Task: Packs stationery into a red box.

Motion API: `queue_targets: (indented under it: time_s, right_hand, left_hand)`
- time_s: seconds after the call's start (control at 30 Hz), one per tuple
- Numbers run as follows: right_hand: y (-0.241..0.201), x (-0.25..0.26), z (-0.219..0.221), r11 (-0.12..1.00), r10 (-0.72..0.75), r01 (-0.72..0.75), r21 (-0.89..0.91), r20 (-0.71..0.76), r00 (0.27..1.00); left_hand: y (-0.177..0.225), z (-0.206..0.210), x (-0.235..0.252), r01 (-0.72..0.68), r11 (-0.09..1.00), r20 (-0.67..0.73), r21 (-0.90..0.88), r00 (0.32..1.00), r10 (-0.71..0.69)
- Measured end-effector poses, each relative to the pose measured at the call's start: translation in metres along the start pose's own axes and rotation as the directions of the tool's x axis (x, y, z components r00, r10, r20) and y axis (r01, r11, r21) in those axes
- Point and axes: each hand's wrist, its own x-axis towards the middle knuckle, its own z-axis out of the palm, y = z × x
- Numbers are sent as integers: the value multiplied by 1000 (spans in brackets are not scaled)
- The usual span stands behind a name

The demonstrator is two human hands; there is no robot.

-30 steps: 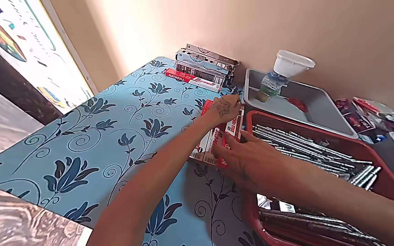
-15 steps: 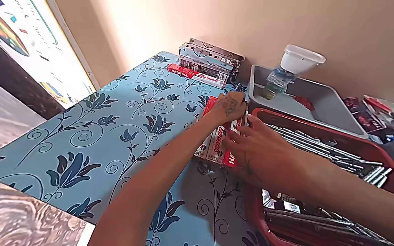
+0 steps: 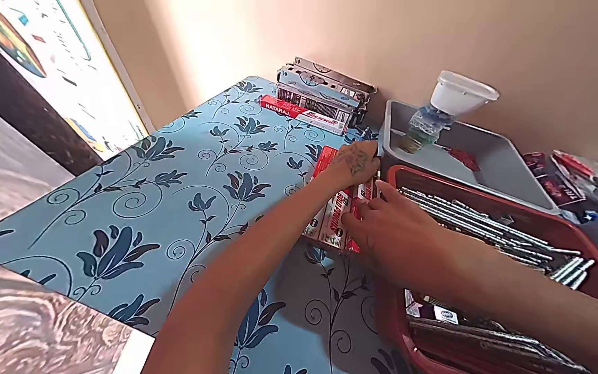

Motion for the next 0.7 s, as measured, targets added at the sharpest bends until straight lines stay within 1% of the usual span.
queue_targets:
  time_s: [0.13, 0.23, 0.43, 0.7]
  right_hand:
    - [-2, 1, -1, 999, 21, -22, 34, 24, 999]
    - [-5, 0, -6, 996, 39, -45, 78, 74, 996]
    - [-12, 1, -14, 995, 67, -79, 68, 165, 984]
    - [-15, -3, -13, 997, 27, -36, 61, 145, 989]
  left_hand:
    - [-1, 3, 1, -2, 1000, -19, -14, 1000, 2]
    - [0, 2, 0, 12, 1000, -15, -27, 1000, -13]
    - [2, 2, 0, 35, 999, -6, -24, 999, -35]
    - [3, 3, 3, 91, 995, -8, -43, 996, -92]
